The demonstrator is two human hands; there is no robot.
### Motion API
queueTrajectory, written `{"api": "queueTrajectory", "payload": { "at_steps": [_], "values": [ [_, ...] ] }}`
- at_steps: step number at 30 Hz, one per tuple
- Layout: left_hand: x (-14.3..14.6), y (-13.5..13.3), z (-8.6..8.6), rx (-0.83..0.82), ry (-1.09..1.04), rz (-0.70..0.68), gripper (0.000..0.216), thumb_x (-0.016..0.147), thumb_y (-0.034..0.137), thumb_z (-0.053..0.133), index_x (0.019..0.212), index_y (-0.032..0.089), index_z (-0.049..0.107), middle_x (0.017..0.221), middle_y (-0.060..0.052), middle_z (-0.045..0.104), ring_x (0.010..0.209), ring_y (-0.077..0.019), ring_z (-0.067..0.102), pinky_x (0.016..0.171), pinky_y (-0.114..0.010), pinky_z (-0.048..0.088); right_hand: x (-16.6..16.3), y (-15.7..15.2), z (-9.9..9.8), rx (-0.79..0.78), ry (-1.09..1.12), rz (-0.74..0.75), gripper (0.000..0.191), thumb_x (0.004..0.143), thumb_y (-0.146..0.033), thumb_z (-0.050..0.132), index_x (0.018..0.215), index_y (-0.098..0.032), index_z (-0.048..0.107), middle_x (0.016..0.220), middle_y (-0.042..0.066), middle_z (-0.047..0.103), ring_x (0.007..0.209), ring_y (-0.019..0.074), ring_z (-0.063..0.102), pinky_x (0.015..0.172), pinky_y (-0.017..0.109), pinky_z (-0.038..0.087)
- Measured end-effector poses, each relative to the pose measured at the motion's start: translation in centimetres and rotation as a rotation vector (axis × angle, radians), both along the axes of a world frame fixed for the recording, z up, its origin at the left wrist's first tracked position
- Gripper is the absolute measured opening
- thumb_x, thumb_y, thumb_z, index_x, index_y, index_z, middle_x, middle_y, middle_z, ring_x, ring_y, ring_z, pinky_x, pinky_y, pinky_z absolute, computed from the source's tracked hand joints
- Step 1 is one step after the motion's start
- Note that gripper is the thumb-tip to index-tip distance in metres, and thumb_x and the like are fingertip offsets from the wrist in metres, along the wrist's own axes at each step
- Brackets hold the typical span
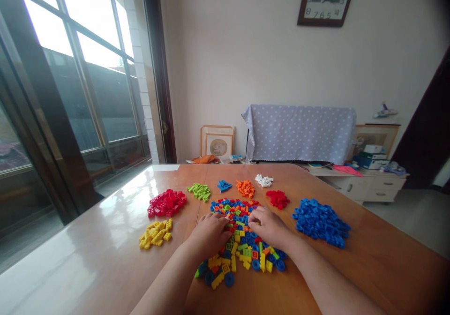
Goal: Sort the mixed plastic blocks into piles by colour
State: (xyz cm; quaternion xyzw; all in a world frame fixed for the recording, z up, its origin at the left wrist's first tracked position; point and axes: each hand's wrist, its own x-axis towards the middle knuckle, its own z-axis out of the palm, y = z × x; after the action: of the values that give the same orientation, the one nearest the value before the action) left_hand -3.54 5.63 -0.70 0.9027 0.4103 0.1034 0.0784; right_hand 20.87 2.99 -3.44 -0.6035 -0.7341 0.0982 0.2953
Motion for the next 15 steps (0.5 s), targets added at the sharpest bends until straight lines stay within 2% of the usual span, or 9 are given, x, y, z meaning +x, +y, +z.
{"api": "queueTrajectory", "payload": {
  "at_steps": [4, 10, 15],
  "values": [
    [0.0, 0.0, 0.1, -0.024, -0.003, -0.004, 0.036, 0.089, 0.043, 0.053, 0.119, 0.029, 0.066, 0.118, -0.008, 0.065, 0.113, -0.027, 0.058, 0.1, -0.038, 0.044, 0.7, 0.3, -0.2, -0.032, 0.288, -0.067, 0.015, 0.084, -0.032, 0.056, 0.079, -0.02, 0.063, 0.075, 0.0, 0.064, 0.071, 0.014, 0.056, 0.065, 0.024, 0.041],
    [0.0, 0.2, -0.3, 0.023, -0.055, -0.024, 0.032, 0.09, 0.044, 0.053, 0.115, 0.029, 0.067, 0.113, -0.006, 0.066, 0.108, -0.0243, 0.059, 0.098, -0.034, 0.044, 1.4, 0.2, -0.2, -0.281, 0.931, -0.072, 0.023, 0.084, -0.042, 0.062, 0.09, -0.02, 0.06, 0.086, 0.003, 0.071, 0.07, 0.0124, 0.061, 0.056, 0.02, 0.043],
    [-0.1, 0.5, -0.4, 0.032, -0.109, -0.04, 0.03, 0.091, 0.044, 0.053, 0.112, 0.029, 0.068, 0.11, -0.006, 0.066, 0.103, -0.023, 0.06, 0.093, -0.032, 0.046, 1.6, -0.2, 0.0, -0.317, 1.099, -0.016, 0.023, 0.081, -0.04, 0.069, 0.089, -0.02, 0.06, 0.084, 0.004, 0.072, 0.066, 0.0105, 0.062, 0.056, 0.019, 0.045]
  ]
}}
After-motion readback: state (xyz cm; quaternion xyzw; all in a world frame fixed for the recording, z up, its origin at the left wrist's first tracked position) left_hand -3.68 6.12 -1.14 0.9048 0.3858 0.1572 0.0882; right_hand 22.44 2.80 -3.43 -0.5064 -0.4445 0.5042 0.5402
